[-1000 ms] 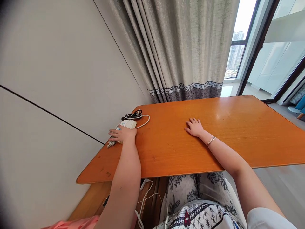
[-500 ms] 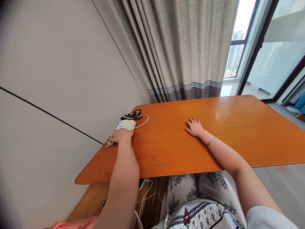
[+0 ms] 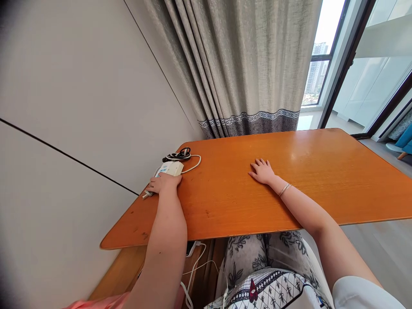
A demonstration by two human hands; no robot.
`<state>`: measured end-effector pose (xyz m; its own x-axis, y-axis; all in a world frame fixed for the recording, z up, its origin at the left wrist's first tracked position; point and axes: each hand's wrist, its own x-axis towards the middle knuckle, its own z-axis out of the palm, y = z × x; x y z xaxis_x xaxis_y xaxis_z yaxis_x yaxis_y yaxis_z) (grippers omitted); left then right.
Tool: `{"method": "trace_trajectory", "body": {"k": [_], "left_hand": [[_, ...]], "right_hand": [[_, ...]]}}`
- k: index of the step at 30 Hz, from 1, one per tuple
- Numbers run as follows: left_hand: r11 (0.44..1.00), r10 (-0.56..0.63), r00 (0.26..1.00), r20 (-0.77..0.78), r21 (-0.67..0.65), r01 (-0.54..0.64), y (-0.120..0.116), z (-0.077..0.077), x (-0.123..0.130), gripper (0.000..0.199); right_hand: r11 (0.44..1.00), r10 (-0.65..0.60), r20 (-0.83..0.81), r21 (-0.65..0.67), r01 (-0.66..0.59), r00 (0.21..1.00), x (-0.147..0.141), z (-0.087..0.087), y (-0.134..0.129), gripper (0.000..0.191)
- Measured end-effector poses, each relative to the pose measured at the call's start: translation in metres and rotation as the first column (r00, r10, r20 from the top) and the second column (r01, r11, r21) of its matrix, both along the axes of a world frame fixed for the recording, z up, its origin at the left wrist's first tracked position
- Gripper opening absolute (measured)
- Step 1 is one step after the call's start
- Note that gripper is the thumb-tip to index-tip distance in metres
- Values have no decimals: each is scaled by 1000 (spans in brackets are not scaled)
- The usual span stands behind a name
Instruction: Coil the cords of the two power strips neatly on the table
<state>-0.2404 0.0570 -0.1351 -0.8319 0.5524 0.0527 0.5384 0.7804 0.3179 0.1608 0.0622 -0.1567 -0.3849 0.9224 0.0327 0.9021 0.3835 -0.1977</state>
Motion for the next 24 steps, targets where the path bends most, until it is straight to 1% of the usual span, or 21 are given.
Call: {"method": "trace_trajectory", "body": {"k": [5,9,12,16,19,22,24], "left_hand": [[999,32,999,13,14,-32,-2,3,1,91],[1000,-3,1000,9,-19,4,-2,4,1,96],[999,-35,999,13,-36,35,-3,4,2,95],[999,-28,999,29,-23,29,-5,7,2,90],[999,-17,1000,21,-30,18,-6,7,-1,93],[1000,-13,999,45,15,12,-6,6,-6,103],[999,-18,997,73,44,15,-5,5,-8,105]], "right_hand": [[1000,3,-1,5,-3,1000,0,0,0,62],[1000,3,1,1,-3,1000,-1,1,0,62],[1000,1,0,-1,-1,1000,-1,2,-1,62],[1000,1,-7,-5,-1,1000,-1,1,-1,63],[1000,0,-9,-4,-1,1000,0,0,0,63],[1000,-1,-7,-5,1,1000,0,0,0,63],[1000,-2,-6,-7,2,1000,0,0,0,63]]}}
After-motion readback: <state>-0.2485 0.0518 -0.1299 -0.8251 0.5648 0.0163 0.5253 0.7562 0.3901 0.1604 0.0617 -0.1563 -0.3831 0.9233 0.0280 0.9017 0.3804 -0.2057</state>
